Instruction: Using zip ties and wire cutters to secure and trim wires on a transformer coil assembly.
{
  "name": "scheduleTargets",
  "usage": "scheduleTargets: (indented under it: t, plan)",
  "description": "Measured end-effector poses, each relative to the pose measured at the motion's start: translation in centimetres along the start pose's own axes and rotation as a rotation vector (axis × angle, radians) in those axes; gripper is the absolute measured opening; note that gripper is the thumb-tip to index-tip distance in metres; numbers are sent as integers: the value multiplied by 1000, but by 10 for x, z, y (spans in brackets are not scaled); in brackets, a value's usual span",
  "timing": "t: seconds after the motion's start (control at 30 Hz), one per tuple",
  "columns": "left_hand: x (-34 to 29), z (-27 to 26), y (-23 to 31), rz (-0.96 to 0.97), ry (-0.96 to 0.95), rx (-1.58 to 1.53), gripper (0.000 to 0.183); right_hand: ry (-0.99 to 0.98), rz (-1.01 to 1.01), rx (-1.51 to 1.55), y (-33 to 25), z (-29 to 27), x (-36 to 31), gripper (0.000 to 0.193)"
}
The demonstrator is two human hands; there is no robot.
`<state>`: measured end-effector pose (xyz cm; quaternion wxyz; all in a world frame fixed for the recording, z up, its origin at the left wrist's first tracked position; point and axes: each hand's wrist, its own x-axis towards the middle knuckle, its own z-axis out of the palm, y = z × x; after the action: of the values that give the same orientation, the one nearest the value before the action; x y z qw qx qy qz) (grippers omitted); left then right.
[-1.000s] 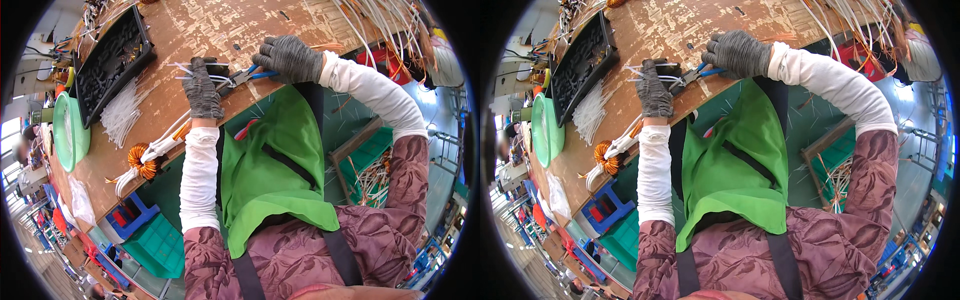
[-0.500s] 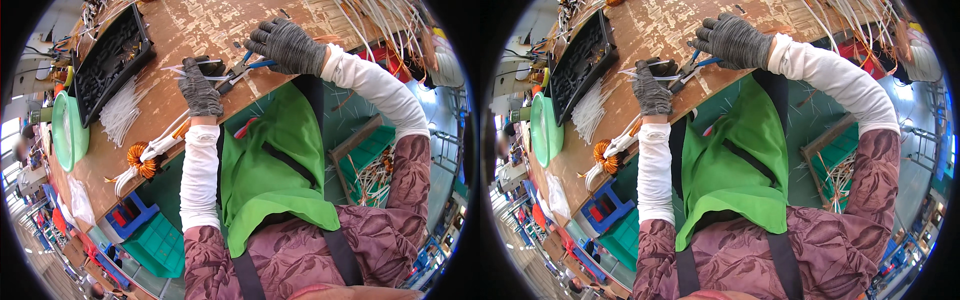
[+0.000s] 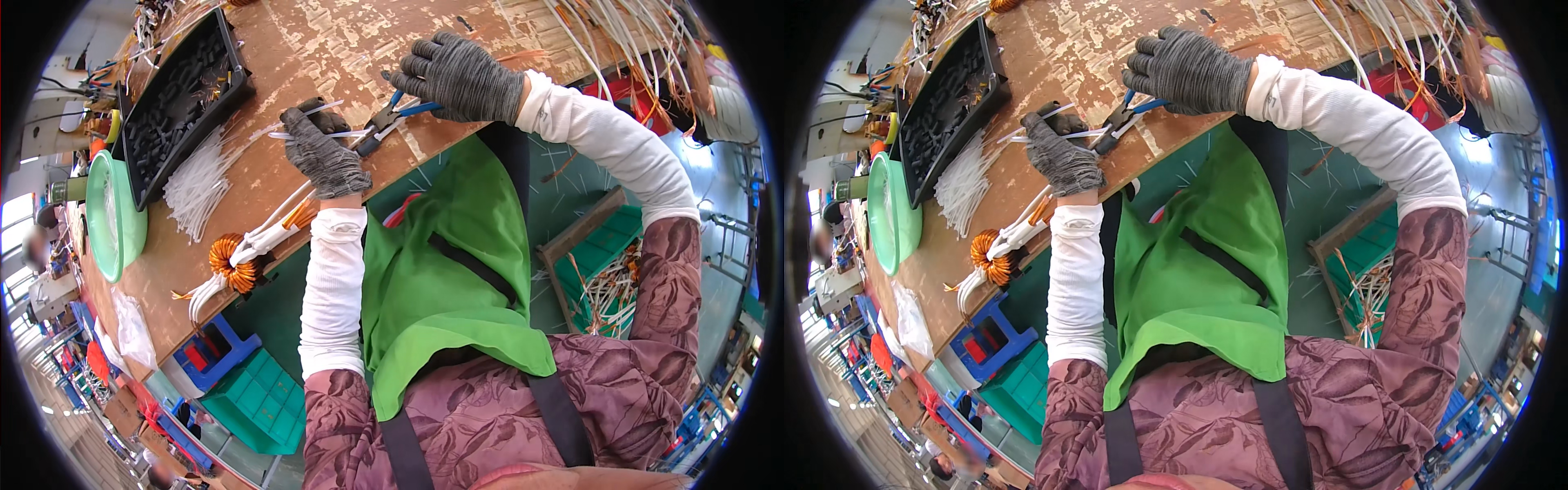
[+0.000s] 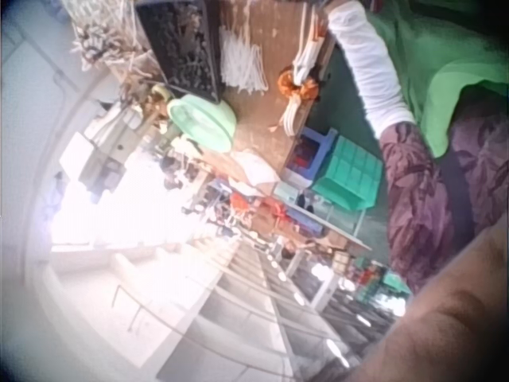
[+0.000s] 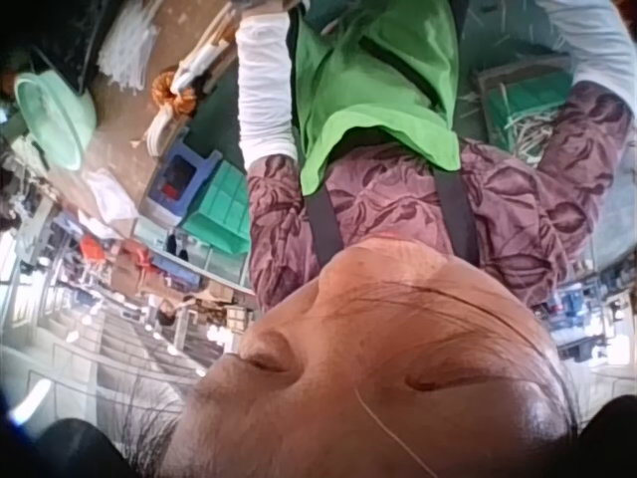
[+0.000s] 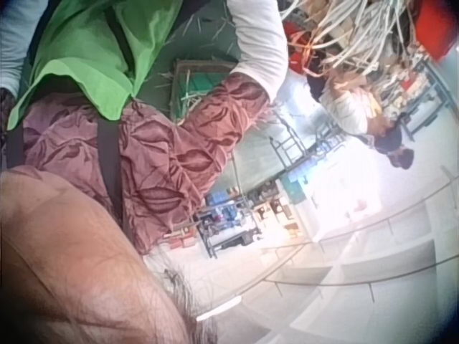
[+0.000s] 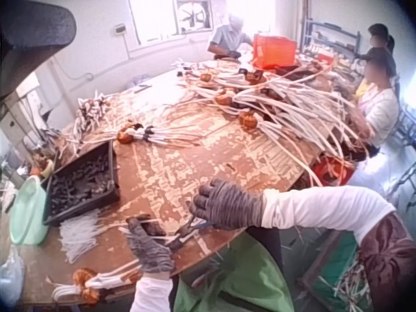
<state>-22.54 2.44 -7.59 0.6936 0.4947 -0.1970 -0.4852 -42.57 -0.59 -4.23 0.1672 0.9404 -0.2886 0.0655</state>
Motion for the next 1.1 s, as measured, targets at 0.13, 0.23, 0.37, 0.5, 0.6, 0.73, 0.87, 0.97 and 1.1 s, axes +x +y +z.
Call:
scheduleTargets:
  t: [0.13,0.23,0.37,0.5,0.6,0.73,0.87,0.97,1.1]
  plan:
    - [-5,-1,0,73,6,97,37,16,-18,-4,-1,8,-1,55]
    - [-28,6,14,269,-116,341,39,-127,-3,86,2,3,-1,50]
    - [-31,0,31,552,-206,674,37,-222,58,198,1,-4,4,47]
    - [-26,4,60,614,-264,916,33,-18,12,222,10,-1,5,52]
    - [-13,-3,59,638,-288,873,31,-1,-47,211,9,-4,12,55]
    - [-12,-5,60,578,-280,867,31,-62,-64,206,3,-9,19,62]
    - [-9,-5,60,583,-304,848,31,-84,-91,143,-2,-8,27,61]
    - [2,-10,56,702,-276,885,31,-80,-88,115,2,-11,24,60]
    - [-2,-8,59,667,-267,928,29,27,-67,114,5,-4,15,61]
